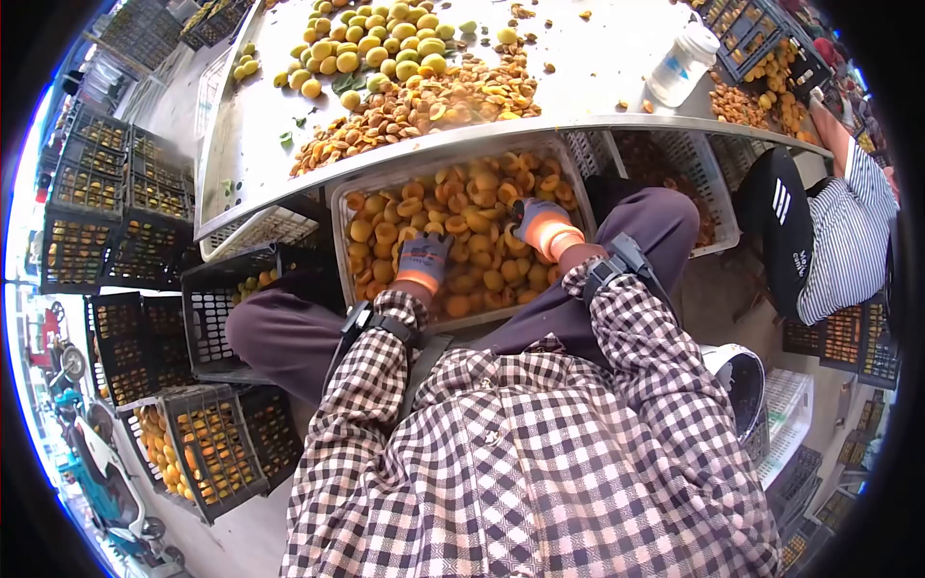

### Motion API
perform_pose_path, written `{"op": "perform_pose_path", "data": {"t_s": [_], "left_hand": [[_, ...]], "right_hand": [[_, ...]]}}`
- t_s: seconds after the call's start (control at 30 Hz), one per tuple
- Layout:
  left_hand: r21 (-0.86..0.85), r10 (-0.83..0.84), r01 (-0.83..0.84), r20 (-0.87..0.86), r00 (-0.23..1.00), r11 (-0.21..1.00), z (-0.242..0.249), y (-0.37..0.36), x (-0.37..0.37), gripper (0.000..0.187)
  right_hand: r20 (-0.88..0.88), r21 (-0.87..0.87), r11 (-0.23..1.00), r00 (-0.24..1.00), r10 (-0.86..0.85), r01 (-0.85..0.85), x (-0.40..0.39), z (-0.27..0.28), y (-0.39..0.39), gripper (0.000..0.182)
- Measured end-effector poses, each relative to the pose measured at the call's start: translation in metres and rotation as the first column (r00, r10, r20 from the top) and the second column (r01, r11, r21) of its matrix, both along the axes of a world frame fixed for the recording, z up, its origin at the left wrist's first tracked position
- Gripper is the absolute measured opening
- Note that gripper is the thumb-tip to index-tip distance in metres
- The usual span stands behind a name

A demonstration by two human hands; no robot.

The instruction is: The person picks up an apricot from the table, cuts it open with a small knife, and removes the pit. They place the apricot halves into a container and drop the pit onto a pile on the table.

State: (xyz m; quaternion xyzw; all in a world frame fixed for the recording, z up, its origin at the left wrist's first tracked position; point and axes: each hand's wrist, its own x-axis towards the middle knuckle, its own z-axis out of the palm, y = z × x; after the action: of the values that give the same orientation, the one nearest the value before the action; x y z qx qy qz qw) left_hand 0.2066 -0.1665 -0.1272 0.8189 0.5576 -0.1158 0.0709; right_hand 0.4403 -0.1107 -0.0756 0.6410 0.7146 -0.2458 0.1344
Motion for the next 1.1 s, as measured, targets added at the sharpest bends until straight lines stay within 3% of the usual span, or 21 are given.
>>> {"op": "perform_pose_path", "data": {"t_s": [0.07,0.17,0.27,0.33,0.37,0.43,0.5,0.57,0.6,0.63,0.7,0.73,0.77,0.87,0.9,0.97,1.0,1.03,1.07,1.1], "left_hand": [[0.030,-0.026,0.025,0.026,0.999,0.999,-0.007,0.006,-0.007,0.050],[0.026,-0.057,0.056,0.035,0.998,0.998,-0.009,0.016,-0.011,0.042],[-0.075,0.020,-0.008,0.163,0.987,0.997,0.020,0.014,-0.012,0.033],[-0.197,0.171,-0.143,0.133,0.976,0.970,0.047,0.005,-0.006,0.031],[-0.202,0.173,-0.145,0.130,0.976,0.969,0.047,-0.001,-0.008,0.031],[-0.215,0.370,-0.319,0.268,0.890,0.923,0.045,-0.013,-0.012,0.032],[-0.206,0.440,-0.394,0.281,0.853,0.896,0.032,-0.016,-0.014,0.033],[-0.322,0.606,-0.524,0.260,0.752,0.788,0.034,-0.015,-0.011,0.035],[-0.338,0.617,-0.524,0.298,0.728,0.782,0.027,-0.015,-0.013,0.038],[-0.336,0.614,-0.521,0.305,0.729,0.785,0.009,-0.014,-0.015,0.038],[-0.295,0.571,-0.495,0.308,0.761,0.817,-0.033,-0.012,-0.019,0.029],[-0.208,0.507,-0.465,0.432,0.746,0.861,-0.036,-0.017,-0.018,0.025],[-0.205,0.513,-0.473,0.427,0.744,0.857,-0.038,-0.020,-0.018,0.025],[-0.437,0.722,-0.585,0.522,0.454,0.683,-0.035,-0.026,-0.021,0.018],[-0.435,0.723,-0.588,0.521,0.453,0.682,-0.062,-0.028,-0.034,0.018],[-0.568,0.760,-0.505,0.492,0.424,0.649,-0.140,-0.027,-0.064,0.038],[-0.403,0.586,-0.463,0.270,0.764,0.790,-0.097,-0.026,-0.055,0.037],[-0.405,0.589,-0.465,0.270,0.762,0.787,-0.093,-0.031,-0.049,0.037],[-0.576,0.686,-0.453,0.282,0.671,0.680,-0.091,-0.038,-0.044,0.037],[-0.726,0.775,-0.409,0.267,0.573,0.553,-0.088,-0.044,-0.037,0.038]], "right_hand": [[-0.121,0.005,0.986,0.979,-0.164,0.165,-0.001,0.006,0.004,0.047],[-0.166,0.007,0.979,0.966,-0.199,0.203,0.002,-0.009,0.009,0.052],[-0.117,0.013,0.982,0.976,-0.185,0.187,0.004,-0.024,0.011,0.056],[-0.123,0.001,0.982,0.974,-0.189,0.191,0.000,-0.013,0.009,0.056],[-0.128,-0.002,0.980,0.972,-0.199,0.201,-0.001,-0.009,0.009,0.057],[-0.166,0.031,0.981,0.969,-0.185,0.193,-0.002,-0.009,0.007,0.053],[-0.199,0.043,0.987,0.969,-0.146,0.157,-0.007,-0.006,0.005,0.045],[-0.331,0.105,0.984,0.938,-0.104,0.146,-0.019,-0.006,-0.005,0.039],[-0.482,0.081,0.992,0.875,-0.049,0.100,-0.021,-0.028,-0.008,0.039],[-0.631,-0.013,0.989,0.766,-0.122,0.146,-0.027,-0.022,-0.020,0.041],[-0.556,0.061,0.998,0.830,0.052,-0.023,-0.040,-0.033,-0.035,0.048],[-0.454,0.027,0.999,0.890,0.047,-0.039,-0.049,-0.023,-0.040,0.050],[-0.349,-0.010,0.998,0.936,0.049,-0.056,-0.057,-0.011,-0.044,0.053],[-0.428,-0.005,0.999,0.903,0.031,-0.037,-0.058,-0.042,-0.042,0.057],[-0.473,-0.016,1.000,0.881,-0.018,0.012,-0.056,-0.043,-0.041,0.058],[-0.492,-0.081,0.997,0.870,-0.035,-0.005,-0.053,-0.030,-0.038,0.059],[-0.383,-0.063,0.998,0.924,-0.020,-0.005,-0.056,-0.032,-0.037,0.060],[-0.270,-0.047,0.999,0.963,-0.004,-0.009,-0.059,-0.034,-0.038,0.060],[-0.271,-0.047,0.999,0.963,0.001,-0.014,-0.060,-0.038,-0.041,0.060],[-0.296,0.090,0.994,0.951,0.089,-0.065,-0.060,-0.045,-0.048,0.054]]}}
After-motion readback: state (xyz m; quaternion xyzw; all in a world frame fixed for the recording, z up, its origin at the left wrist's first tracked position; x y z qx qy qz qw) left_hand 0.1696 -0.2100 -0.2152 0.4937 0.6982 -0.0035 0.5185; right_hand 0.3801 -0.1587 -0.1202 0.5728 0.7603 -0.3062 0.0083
